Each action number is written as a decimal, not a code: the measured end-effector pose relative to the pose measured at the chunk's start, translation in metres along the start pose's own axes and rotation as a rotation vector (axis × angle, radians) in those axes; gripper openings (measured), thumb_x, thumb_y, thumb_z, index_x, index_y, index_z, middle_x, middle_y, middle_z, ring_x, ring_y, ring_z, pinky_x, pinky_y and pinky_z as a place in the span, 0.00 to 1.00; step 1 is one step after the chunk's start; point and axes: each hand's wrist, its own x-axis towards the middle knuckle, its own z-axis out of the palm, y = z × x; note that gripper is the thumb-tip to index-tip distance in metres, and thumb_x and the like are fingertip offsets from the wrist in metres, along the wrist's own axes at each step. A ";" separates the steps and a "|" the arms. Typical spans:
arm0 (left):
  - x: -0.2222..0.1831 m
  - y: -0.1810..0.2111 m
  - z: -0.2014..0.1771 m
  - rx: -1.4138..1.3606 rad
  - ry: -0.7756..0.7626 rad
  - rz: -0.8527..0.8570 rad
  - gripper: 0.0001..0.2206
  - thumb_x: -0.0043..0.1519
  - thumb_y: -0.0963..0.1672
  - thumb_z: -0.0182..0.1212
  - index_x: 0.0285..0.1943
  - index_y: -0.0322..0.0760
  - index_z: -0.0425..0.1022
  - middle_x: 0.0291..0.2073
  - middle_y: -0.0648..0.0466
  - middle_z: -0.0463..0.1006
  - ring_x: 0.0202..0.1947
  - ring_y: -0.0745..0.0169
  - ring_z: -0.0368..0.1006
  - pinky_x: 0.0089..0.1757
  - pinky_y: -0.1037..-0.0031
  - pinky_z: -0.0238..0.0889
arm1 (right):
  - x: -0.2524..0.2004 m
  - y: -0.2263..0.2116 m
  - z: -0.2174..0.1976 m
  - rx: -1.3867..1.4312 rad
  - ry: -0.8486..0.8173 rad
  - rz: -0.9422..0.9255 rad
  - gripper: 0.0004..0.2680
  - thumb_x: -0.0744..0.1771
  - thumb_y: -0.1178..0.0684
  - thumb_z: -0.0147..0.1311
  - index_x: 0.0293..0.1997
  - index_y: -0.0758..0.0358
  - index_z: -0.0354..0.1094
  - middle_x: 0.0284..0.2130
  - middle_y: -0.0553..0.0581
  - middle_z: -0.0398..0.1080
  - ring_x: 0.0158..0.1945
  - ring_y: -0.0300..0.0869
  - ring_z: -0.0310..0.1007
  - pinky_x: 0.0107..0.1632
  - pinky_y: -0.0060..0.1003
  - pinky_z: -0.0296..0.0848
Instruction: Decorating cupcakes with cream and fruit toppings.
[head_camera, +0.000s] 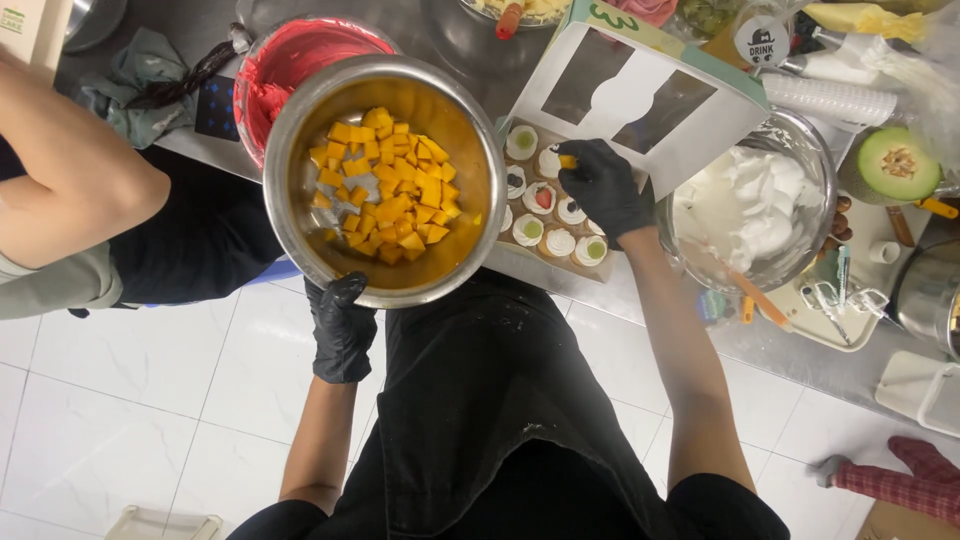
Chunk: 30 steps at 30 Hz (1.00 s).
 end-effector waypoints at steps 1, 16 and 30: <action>-0.003 0.002 0.000 0.000 0.004 0.000 0.36 0.51 0.35 0.62 0.74 0.38 0.60 0.51 0.50 0.75 0.48 0.61 0.74 0.52 0.69 0.71 | 0.002 -0.001 0.003 0.001 -0.004 0.000 0.13 0.66 0.64 0.60 0.56 0.60 0.72 0.45 0.57 0.72 0.44 0.42 0.76 0.47 0.36 0.77; -0.017 0.040 0.040 0.012 -0.003 -0.010 0.38 0.52 0.39 0.64 0.76 0.39 0.55 0.64 0.45 0.64 0.65 0.47 0.65 0.60 0.59 0.70 | 0.013 0.024 0.012 -0.292 -0.089 -0.053 0.12 0.67 0.59 0.55 0.56 0.56 0.73 0.45 0.60 0.72 0.45 0.53 0.75 0.47 0.47 0.74; -0.025 0.051 0.071 -0.020 0.108 0.059 0.37 0.54 0.41 0.65 0.75 0.30 0.54 0.63 0.39 0.64 0.65 0.42 0.65 0.58 0.59 0.72 | -0.009 -0.103 -0.105 -0.208 0.133 -0.207 0.10 0.70 0.61 0.61 0.58 0.60 0.74 0.51 0.56 0.78 0.47 0.40 0.80 0.53 0.35 0.77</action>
